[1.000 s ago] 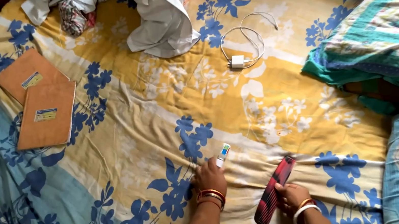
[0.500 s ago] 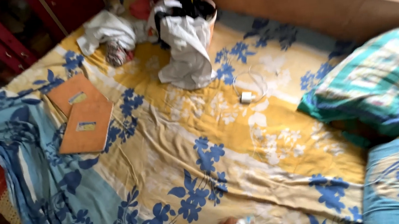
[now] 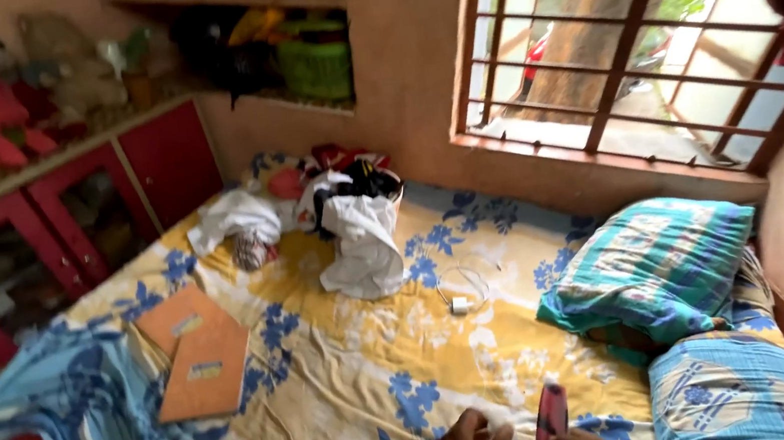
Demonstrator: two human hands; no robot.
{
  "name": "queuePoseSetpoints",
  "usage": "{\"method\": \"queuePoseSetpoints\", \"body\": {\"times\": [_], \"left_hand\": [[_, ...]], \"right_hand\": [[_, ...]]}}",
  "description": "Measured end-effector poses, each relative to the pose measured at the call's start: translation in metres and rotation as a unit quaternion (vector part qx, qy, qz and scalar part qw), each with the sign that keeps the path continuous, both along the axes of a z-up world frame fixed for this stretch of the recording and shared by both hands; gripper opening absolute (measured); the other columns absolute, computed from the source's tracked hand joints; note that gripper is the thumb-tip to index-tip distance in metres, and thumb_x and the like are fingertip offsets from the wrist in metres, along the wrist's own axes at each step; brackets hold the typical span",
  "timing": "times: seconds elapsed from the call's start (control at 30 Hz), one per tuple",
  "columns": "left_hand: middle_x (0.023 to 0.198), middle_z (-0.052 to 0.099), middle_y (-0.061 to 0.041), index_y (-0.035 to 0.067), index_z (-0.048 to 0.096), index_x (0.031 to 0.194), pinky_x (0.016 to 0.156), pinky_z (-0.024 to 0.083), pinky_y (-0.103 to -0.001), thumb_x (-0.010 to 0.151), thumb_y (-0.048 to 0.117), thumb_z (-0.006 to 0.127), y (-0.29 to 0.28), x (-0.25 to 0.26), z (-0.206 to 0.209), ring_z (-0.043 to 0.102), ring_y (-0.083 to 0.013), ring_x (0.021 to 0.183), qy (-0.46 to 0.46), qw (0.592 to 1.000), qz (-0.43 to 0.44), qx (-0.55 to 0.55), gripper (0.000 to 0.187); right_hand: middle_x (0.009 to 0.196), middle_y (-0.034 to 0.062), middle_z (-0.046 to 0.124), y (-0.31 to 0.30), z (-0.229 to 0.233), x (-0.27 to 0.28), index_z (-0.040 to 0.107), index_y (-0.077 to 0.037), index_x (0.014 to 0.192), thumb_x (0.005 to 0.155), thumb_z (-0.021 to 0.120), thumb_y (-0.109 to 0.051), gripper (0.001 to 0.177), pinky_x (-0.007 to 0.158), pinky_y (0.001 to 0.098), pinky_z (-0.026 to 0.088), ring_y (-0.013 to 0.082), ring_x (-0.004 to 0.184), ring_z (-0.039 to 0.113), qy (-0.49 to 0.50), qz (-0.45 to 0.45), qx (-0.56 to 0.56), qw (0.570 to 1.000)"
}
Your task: Organize a bed by straightening pillows and folding clothes, then tidy up a shelf containing toys and notebooks.
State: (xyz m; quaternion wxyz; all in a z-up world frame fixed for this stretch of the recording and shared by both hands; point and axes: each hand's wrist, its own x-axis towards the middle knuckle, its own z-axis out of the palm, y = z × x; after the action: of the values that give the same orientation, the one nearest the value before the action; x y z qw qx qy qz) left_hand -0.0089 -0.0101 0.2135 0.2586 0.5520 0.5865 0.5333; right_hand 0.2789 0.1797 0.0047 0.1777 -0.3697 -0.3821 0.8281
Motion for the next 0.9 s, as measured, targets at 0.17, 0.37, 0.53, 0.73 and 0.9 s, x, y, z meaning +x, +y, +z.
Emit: {"method": "queuePoseSetpoints", "body": {"times": [0.17, 0.37, 0.53, 0.73, 0.9], "left_hand": [[0.087, 0.076, -0.010, 0.004, 0.062, 0.102, 0.070, 0.060, -0.031, 0.093, 0.039, 0.076, -0.024, -0.002, 0.097, 0.075, -0.0157, 0.083, -0.105, 0.992, -0.060, -0.044, 0.039], [0.088, 0.075, -0.010, 0.008, 0.059, 0.113, 0.058, 0.052, -0.028, 0.102, 0.036, 0.061, -0.045, 0.029, 0.125, 0.069, -0.0147, 0.073, -0.239, 0.956, -0.142, -0.089, 0.031], [0.091, 0.074, -0.008, 0.008, 0.053, 0.115, 0.058, 0.057, -0.030, 0.104, 0.039, 0.055, -0.068, 0.058, 0.121, 0.074, -0.0155, 0.076, -0.336, 0.927, -0.143, -0.089, 0.033], [0.089, 0.074, -0.010, 0.015, 0.053, 0.116, 0.055, 0.059, -0.035, 0.102, 0.043, 0.056, -0.119, 0.080, 0.117, 0.071, -0.0185, 0.070, -0.418, 0.898, -0.047, -0.125, 0.032], [0.090, 0.072, -0.007, 0.014, 0.051, 0.115, 0.057, 0.060, -0.035, 0.105, 0.046, 0.055, -0.178, 0.071, 0.116, 0.071, -0.0167, 0.071, -0.442, 0.889, 0.000, -0.122, 0.033]], "right_hand": [[0.096, 0.0155, 0.069, -0.083, 0.191, -0.037, 0.064, 0.000, 0.115, 0.095, 0.058, -0.017, 0.027, 0.077, 0.0303, 0.051, 0.0211, 0.085, 0.064, -0.119, -0.017, 0.268, 0.956], [0.084, 0.0202, 0.077, -0.137, 0.289, -0.026, 0.064, 0.002, 0.111, 0.092, 0.068, -0.024, 0.032, 0.065, 0.0365, 0.057, 0.0268, 0.072, 0.072, -0.133, -0.121, 0.144, 0.973], [0.088, 0.0124, 0.077, -0.171, 0.316, -0.013, 0.066, 0.005, 0.115, 0.091, 0.069, -0.025, 0.039, 0.068, 0.0338, 0.057, 0.0212, 0.073, 0.071, -0.200, -0.136, 0.197, 0.950], [0.091, 0.0147, 0.078, -0.176, 0.259, 0.006, 0.070, 0.006, 0.116, 0.089, 0.072, -0.026, 0.042, 0.070, 0.0327, 0.054, 0.0199, 0.075, 0.069, -0.165, -0.022, 0.218, 0.962], [0.094, 0.0143, 0.080, -0.200, 0.278, -0.005, 0.078, -0.001, 0.107, 0.089, 0.069, -0.027, 0.033, 0.077, 0.0306, 0.053, 0.0202, 0.082, 0.071, -0.217, -0.001, 0.236, 0.947]]}}
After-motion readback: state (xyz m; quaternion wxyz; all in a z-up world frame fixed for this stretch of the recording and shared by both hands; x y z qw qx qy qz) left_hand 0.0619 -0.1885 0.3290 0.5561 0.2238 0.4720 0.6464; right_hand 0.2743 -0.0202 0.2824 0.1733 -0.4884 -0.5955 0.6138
